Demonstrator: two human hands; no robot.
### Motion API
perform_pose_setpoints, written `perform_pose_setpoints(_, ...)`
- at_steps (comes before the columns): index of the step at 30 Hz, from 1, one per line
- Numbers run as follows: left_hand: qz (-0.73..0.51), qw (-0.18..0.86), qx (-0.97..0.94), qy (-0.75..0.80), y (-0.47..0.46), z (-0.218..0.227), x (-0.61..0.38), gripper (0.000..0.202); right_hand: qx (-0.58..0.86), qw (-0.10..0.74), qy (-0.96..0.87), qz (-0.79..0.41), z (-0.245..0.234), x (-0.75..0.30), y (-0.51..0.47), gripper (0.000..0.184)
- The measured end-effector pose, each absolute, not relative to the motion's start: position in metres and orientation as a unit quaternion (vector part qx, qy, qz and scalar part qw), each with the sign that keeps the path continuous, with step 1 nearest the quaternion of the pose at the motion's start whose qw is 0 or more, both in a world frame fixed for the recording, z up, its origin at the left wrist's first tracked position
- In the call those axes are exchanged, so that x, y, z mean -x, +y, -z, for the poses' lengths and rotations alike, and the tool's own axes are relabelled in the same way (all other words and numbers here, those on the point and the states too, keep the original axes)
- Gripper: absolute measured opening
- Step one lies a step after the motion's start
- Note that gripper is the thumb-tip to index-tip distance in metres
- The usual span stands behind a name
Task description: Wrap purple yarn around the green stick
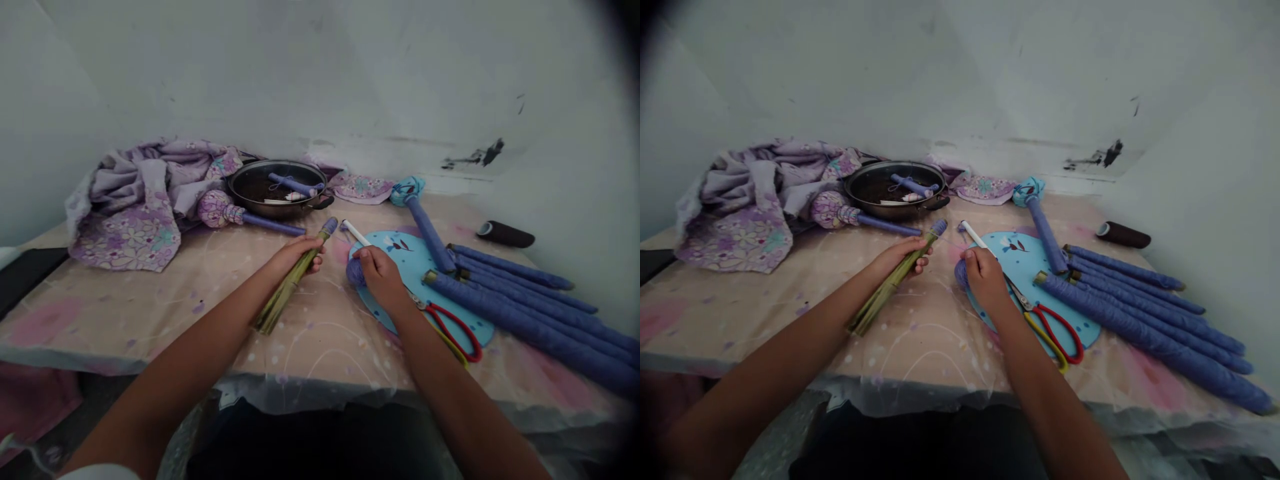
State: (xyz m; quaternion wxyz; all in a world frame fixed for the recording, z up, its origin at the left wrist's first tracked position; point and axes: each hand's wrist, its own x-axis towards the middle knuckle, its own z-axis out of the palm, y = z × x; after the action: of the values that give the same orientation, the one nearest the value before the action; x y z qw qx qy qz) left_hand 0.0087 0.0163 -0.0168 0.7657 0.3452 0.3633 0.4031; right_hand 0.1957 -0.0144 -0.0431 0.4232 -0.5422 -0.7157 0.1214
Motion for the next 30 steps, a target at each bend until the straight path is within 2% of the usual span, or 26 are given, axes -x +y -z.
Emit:
perform_pose_setpoints(5,-0.361,0.825,-0.270,0.340,0.017,0.025,-0.014,0.023,0.536,0.400,-0.737,-0.100,0.043,-0.198,-0.013,0.028)
perform_pose_setpoints(11,-0.306,0.867,-0.277,0.279,0.018,0.030,-0.013,0.020,0.543,0.365,-0.753,-0.072,0.044,-0.200,-0.013,0.029)
perform_pose_setpoints(16,-0.312,0.854,-0.350,0.227,0.011,0.026,-0.011,0.019,0.539,0.343,-0.768,-0.047,0.042,-0.198,-0.013,0.027)
perform_pose_setpoints(22,-0.342,0.825,-0.346,0.286,0.008,0.024,-0.015,0.013,0.544,0.335,-0.767,-0.056,0.040,-0.198,-0.015,0.027)
perform_pose_setpoints(30,-0.303,0.840,-0.336,0.300,0.014,0.035,-0.014,0.025,0.559,0.331,-0.760,-0.030,0.044,-0.198,-0.015,0.027)
